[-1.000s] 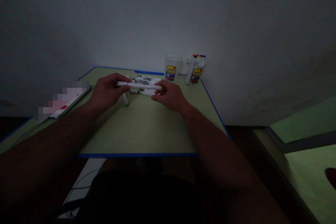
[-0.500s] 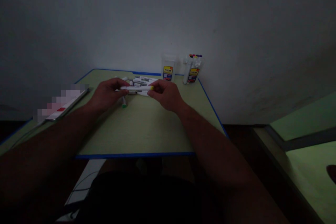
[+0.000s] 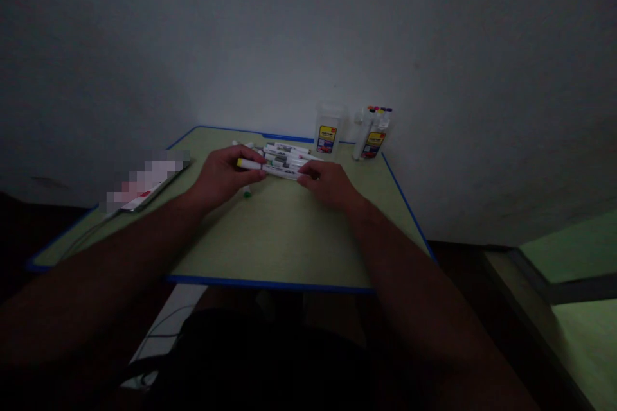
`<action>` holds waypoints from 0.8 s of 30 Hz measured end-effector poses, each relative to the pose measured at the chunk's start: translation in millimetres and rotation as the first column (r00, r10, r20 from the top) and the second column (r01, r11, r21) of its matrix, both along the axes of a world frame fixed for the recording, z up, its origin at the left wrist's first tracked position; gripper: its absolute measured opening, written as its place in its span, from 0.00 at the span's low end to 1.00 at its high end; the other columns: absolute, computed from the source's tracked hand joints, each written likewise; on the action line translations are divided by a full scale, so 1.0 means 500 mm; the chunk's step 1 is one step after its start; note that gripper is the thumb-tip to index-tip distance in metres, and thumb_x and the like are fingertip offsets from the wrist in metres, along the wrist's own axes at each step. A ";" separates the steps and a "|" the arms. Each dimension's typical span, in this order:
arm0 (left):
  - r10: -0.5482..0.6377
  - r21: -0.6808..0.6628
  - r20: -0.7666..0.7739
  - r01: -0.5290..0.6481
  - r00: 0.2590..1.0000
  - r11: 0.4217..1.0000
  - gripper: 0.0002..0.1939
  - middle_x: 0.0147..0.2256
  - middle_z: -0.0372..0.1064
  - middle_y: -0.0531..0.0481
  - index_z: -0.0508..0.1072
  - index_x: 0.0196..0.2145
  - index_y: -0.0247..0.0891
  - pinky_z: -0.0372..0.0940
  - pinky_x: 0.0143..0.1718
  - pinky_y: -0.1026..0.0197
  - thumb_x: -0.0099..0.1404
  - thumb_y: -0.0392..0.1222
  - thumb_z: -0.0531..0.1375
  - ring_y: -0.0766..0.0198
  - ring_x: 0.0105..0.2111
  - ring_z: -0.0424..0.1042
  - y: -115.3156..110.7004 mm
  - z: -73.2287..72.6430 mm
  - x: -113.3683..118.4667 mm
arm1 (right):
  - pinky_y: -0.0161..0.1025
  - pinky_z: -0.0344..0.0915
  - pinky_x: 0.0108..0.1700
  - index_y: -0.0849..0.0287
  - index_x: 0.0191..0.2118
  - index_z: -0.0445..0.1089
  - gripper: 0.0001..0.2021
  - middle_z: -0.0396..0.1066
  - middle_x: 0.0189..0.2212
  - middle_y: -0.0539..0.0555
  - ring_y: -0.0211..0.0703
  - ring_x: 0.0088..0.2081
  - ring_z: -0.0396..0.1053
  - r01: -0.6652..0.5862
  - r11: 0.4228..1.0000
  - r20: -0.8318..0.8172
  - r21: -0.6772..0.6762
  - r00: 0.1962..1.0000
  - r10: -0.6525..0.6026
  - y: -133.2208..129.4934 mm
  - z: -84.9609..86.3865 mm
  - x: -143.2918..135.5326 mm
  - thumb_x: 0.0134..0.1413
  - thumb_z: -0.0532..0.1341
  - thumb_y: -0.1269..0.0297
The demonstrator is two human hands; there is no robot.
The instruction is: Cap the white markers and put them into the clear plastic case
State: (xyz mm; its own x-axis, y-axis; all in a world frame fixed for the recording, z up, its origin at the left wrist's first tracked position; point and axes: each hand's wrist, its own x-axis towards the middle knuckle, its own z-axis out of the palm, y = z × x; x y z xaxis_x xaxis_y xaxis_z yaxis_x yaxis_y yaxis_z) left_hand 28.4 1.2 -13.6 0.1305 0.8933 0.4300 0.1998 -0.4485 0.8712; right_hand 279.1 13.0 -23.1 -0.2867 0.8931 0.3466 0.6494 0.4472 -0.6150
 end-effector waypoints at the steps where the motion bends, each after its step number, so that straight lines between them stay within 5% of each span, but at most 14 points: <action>1: -0.007 0.005 -0.002 0.007 1.000 1.000 0.14 0.32 0.79 0.49 0.81 0.33 0.37 0.70 0.31 0.62 0.47 0.41 0.74 0.64 0.29 0.74 -0.003 0.001 0.002 | 0.40 0.66 0.41 0.57 0.40 0.81 0.08 0.80 0.34 0.52 0.41 0.34 0.72 -0.002 1.000 0.012 0.004 1.000 0.002 -0.001 0.000 0.000 0.54 0.67 0.65; 15: -0.077 -0.010 0.107 0.078 0.991 0.997 0.13 0.37 0.80 0.47 0.82 0.34 0.37 0.74 0.39 0.58 0.49 0.40 0.74 0.61 0.34 0.77 0.001 0.003 0.005 | 0.40 0.65 0.38 0.57 0.39 0.81 0.09 0.79 0.32 0.52 0.41 0.32 0.71 0.007 0.999 -0.052 0.052 0.999 -0.004 -0.004 0.000 0.006 0.53 0.66 0.61; 24: 0.054 -0.024 0.011 -0.054 0.998 0.998 0.13 0.36 0.80 0.48 0.82 0.32 0.38 0.73 0.45 0.52 0.47 0.39 0.75 0.57 0.38 0.77 0.015 0.000 -0.005 | 0.38 0.61 0.31 0.58 0.37 0.80 0.11 0.74 0.26 0.50 0.38 0.27 0.64 0.068 0.993 -0.252 0.096 0.967 -0.042 -0.020 0.020 -0.002 0.49 0.70 0.58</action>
